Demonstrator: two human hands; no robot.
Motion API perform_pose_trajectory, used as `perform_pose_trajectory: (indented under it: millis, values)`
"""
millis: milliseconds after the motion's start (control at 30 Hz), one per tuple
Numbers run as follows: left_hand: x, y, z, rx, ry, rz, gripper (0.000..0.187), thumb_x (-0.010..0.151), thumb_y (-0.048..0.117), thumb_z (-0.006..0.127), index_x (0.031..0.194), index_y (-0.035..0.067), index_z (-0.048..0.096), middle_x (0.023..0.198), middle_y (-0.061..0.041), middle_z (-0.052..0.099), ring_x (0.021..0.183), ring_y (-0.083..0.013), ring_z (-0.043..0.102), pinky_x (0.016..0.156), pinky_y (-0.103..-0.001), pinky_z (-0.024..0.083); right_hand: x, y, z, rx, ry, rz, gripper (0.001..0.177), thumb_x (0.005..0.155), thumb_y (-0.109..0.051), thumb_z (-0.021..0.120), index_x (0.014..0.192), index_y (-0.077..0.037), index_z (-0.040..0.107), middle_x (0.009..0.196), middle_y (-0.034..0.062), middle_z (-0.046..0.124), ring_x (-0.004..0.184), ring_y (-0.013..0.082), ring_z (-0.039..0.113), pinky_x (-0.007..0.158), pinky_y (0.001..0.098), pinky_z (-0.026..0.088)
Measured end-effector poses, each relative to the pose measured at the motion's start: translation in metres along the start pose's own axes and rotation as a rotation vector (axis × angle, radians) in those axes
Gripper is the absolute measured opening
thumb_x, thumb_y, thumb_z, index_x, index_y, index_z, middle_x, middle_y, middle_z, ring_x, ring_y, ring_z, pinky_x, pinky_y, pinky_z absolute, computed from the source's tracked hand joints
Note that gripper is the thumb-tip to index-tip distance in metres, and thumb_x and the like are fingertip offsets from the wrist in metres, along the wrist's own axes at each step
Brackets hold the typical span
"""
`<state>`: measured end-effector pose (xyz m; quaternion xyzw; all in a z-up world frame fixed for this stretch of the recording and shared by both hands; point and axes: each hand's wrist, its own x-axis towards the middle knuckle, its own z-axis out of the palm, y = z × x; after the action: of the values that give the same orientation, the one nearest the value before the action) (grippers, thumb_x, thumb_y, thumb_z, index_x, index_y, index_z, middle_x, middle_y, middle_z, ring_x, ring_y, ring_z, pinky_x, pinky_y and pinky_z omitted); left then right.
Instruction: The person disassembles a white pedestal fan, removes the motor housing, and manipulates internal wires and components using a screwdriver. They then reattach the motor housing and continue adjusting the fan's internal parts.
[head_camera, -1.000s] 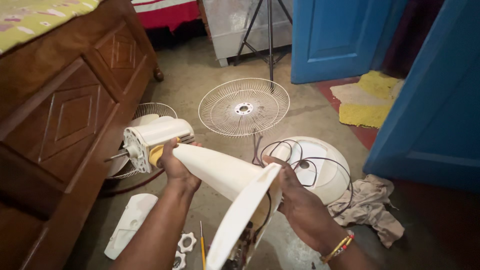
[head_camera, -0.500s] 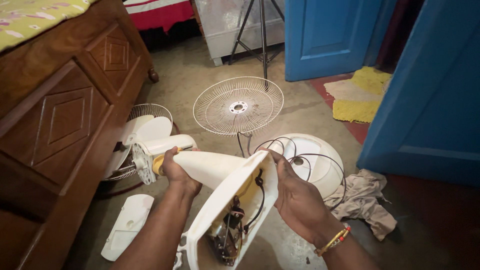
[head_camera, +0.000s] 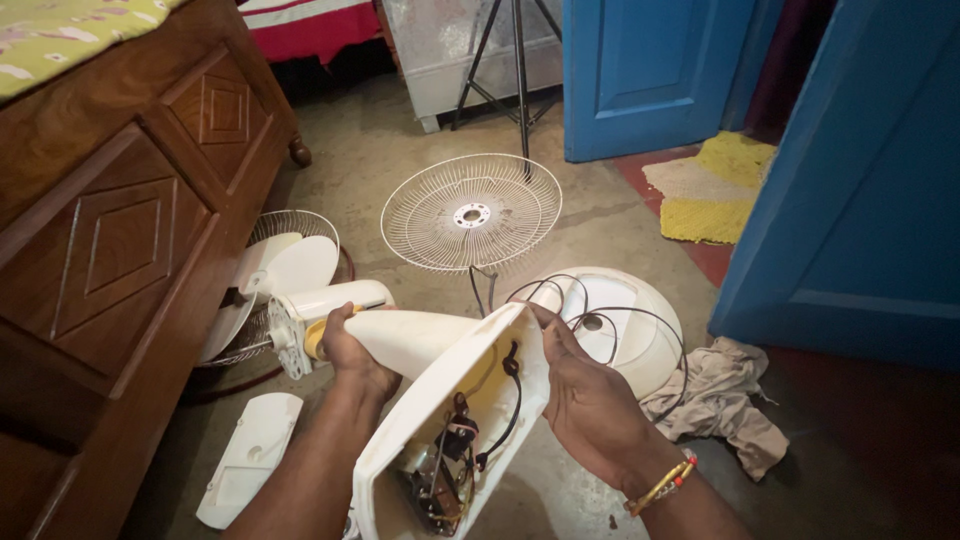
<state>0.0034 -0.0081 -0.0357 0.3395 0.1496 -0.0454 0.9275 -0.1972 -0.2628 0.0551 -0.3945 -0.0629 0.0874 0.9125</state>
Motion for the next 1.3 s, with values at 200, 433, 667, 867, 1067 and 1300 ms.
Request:
perform_pose_trajectory:
  millis: [200, 433, 667, 867, 1067, 1300]
  values:
    - [0.0, 0.0, -0.004, -0.037, -0.005, 0.004, 0.053, 0.09, 0.046, 0.05, 0.111, -0.001, 0.059, 0.092, -0.015, 0.066, 0.084, -0.0298, 0.066, 0.082, -0.045, 0.056, 0.001, 0.003, 0.0, 0.004, 0.002, 0.006, 0.053, 0.105, -0.034, 0.034, 0.152, -0.011, 0.038, 0.15, 0.0067, 0.049, 0.141, 0.0186, 0.045, 0.116, 0.0394, 0.036]
    - [-0.002, 0.001, -0.007, -0.033, 0.005, 0.005, 0.051, 0.089, 0.046, 0.052, 0.112, 0.0, 0.057, 0.092, -0.015, 0.066, 0.084, -0.0293, 0.066, 0.082, -0.045, 0.056, 0.004, 0.008, -0.005, 0.006, 0.008, 0.016, 0.054, 0.105, -0.034, 0.033, 0.153, -0.01, 0.037, 0.15, 0.0064, 0.049, 0.142, 0.0178, 0.044, 0.117, 0.0394, 0.036]
    - [-0.002, 0.001, -0.007, -0.046, 0.012, -0.019, 0.054, 0.089, 0.046, 0.051, 0.113, -0.002, 0.057, 0.093, -0.015, 0.065, 0.084, -0.0294, 0.065, 0.081, -0.044, 0.057, 0.006, 0.009, -0.006, -0.006, -0.016, 0.011, 0.054, 0.106, -0.033, 0.033, 0.154, -0.009, 0.034, 0.151, 0.008, 0.047, 0.142, 0.0186, 0.044, 0.116, 0.04, 0.037]
    - [-0.002, 0.001, -0.007, -0.051, 0.02, -0.028, 0.053, 0.089, 0.046, 0.051, 0.113, -0.002, 0.058, 0.093, -0.015, 0.066, 0.085, -0.0289, 0.066, 0.082, -0.043, 0.056, 0.005, 0.01, -0.008, -0.004, 0.016, 0.027, 0.055, 0.105, -0.034, 0.033, 0.155, -0.01, 0.034, 0.153, 0.0076, 0.047, 0.143, 0.0181, 0.043, 0.117, 0.0396, 0.036]
    - [-0.003, 0.0, -0.008, 0.003, 0.0, -0.007, 0.053, 0.088, 0.046, 0.049, 0.109, -0.002, 0.058, 0.091, -0.015, 0.066, 0.084, -0.0303, 0.065, 0.082, -0.045, 0.056, 0.007, 0.01, -0.007, -0.01, 0.021, 0.028, 0.056, 0.105, -0.035, 0.034, 0.156, -0.01, 0.033, 0.155, 0.0083, 0.045, 0.144, 0.018, 0.042, 0.117, 0.0392, 0.035]
    - [0.015, -0.012, -0.017, 0.002, 0.01, -0.039, 0.052, 0.087, 0.047, 0.052, 0.11, 0.0, 0.057, 0.092, -0.015, 0.065, 0.084, -0.0309, 0.065, 0.084, -0.046, 0.056, 0.006, 0.015, -0.009, -0.028, 0.126, 0.09, 0.066, 0.098, -0.047, 0.044, 0.152, -0.009, 0.041, 0.153, 0.0084, 0.052, 0.142, 0.022, 0.046, 0.112, 0.0425, 0.039]
